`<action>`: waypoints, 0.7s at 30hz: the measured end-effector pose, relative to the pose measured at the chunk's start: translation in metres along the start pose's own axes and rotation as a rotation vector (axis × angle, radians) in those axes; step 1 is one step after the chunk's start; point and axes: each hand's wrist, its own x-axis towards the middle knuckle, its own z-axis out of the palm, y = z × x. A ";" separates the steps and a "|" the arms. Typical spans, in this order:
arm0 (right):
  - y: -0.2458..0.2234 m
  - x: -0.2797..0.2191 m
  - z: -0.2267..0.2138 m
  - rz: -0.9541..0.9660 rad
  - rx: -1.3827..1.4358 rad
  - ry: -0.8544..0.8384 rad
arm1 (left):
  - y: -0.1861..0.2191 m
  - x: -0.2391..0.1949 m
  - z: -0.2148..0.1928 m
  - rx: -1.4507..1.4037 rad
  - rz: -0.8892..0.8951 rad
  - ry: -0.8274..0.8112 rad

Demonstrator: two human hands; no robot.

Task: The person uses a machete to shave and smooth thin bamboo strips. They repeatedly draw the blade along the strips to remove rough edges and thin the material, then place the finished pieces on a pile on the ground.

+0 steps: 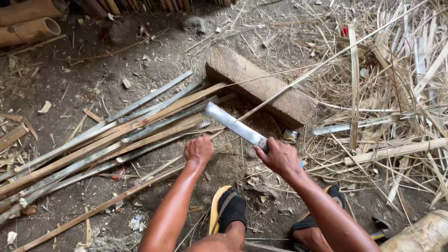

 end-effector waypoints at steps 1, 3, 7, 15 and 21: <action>0.004 -0.004 -0.003 0.017 0.129 -0.041 | -0.002 -0.008 -0.003 0.039 -0.015 -0.007; 0.013 -0.002 -0.010 0.043 0.387 -0.107 | -0.006 -0.010 -0.010 0.035 -0.010 0.011; 0.017 -0.009 0.003 0.049 0.183 0.009 | -0.015 -0.020 0.000 -0.027 -0.023 -0.040; 0.036 0.007 -0.002 -0.102 -0.009 -0.113 | -0.022 -0.016 0.012 0.053 -0.043 -0.034; 0.077 0.035 -0.011 0.231 0.173 0.306 | -0.031 -0.024 0.021 0.054 0.078 0.452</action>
